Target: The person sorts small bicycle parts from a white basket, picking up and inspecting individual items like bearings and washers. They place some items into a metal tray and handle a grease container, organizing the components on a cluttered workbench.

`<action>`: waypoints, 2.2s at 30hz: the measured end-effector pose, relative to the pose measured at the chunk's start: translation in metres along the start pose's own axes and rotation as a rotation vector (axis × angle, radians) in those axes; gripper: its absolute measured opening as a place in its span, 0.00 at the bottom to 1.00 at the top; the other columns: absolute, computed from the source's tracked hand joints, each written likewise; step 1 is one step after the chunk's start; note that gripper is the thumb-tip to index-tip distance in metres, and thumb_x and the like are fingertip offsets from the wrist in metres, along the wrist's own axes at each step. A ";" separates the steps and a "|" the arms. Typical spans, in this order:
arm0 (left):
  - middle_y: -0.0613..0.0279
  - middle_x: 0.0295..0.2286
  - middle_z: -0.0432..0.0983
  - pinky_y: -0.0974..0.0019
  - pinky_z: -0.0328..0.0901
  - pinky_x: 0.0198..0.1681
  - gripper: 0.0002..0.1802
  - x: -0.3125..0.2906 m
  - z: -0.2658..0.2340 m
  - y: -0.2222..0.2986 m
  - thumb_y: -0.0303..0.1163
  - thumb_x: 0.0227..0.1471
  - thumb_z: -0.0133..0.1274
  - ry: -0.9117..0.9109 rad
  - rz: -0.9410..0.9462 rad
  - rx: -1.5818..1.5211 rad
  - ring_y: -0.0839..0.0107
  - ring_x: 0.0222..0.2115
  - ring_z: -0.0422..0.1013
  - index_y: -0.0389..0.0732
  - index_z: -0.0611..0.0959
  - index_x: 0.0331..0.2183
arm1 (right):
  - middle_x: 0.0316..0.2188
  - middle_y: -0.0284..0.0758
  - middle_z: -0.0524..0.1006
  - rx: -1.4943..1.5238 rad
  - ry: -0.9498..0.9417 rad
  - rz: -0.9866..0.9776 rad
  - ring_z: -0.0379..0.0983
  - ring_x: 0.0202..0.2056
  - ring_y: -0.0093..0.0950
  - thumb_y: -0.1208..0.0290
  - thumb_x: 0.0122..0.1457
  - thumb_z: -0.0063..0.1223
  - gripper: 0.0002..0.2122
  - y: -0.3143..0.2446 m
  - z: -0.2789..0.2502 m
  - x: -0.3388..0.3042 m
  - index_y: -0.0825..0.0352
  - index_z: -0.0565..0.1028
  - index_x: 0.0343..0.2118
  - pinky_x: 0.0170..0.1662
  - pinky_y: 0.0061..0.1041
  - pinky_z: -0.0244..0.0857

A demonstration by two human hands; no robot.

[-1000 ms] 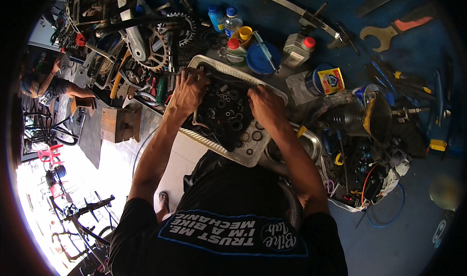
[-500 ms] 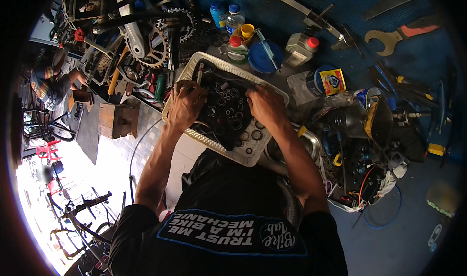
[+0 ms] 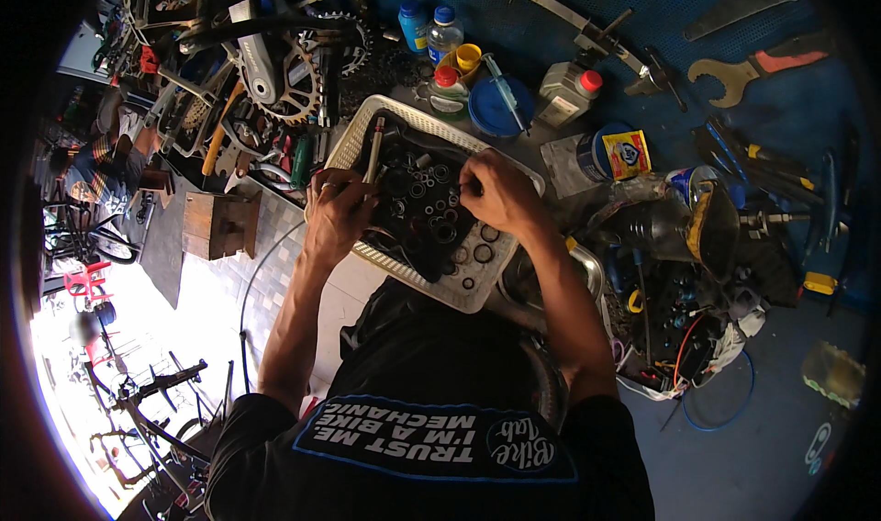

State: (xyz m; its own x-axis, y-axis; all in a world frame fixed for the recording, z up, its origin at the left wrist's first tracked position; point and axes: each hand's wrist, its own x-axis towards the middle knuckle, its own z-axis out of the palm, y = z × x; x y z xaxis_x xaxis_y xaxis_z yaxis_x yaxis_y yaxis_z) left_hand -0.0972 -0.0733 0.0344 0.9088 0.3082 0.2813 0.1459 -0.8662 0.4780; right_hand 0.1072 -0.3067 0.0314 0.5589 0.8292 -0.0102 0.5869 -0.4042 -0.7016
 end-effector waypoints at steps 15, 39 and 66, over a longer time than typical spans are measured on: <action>0.54 0.38 0.84 0.49 0.70 0.51 0.14 -0.005 0.032 0.031 0.32 0.48 0.71 -0.158 0.007 -0.177 0.51 0.45 0.77 0.40 0.89 0.39 | 0.42 0.35 0.79 0.426 0.193 0.069 0.76 0.32 0.19 0.78 0.59 0.64 0.18 -0.006 -0.019 -0.032 0.66 0.78 0.52 0.36 0.23 0.73; 0.52 0.42 0.83 0.61 0.81 0.38 0.21 0.010 0.026 0.057 0.34 0.59 0.68 -0.347 -0.555 -1.930 0.57 0.39 0.84 0.39 0.76 0.48 | 0.43 0.35 0.77 1.050 0.029 0.136 0.83 0.43 0.26 0.79 0.66 0.62 0.24 -0.058 -0.034 -0.070 0.71 0.72 0.64 0.44 0.23 0.79; 0.57 0.40 0.83 0.61 0.80 0.35 0.29 0.000 0.020 0.059 0.46 0.55 0.70 -0.218 -0.371 -1.893 0.59 0.38 0.83 0.43 0.76 0.51 | 0.50 0.44 0.78 0.857 0.193 -0.122 0.76 0.38 0.19 0.84 0.53 0.73 0.27 -0.078 -0.020 -0.064 0.64 0.66 0.49 0.34 0.18 0.72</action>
State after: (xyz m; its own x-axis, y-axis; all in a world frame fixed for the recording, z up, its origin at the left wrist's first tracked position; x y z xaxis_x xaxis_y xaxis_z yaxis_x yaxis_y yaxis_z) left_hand -0.0803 -0.1328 0.0458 0.9839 0.1715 -0.0499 -0.0966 0.7458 0.6591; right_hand 0.0378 -0.3361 0.1007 0.6555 0.7369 0.1654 0.0510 0.1752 -0.9832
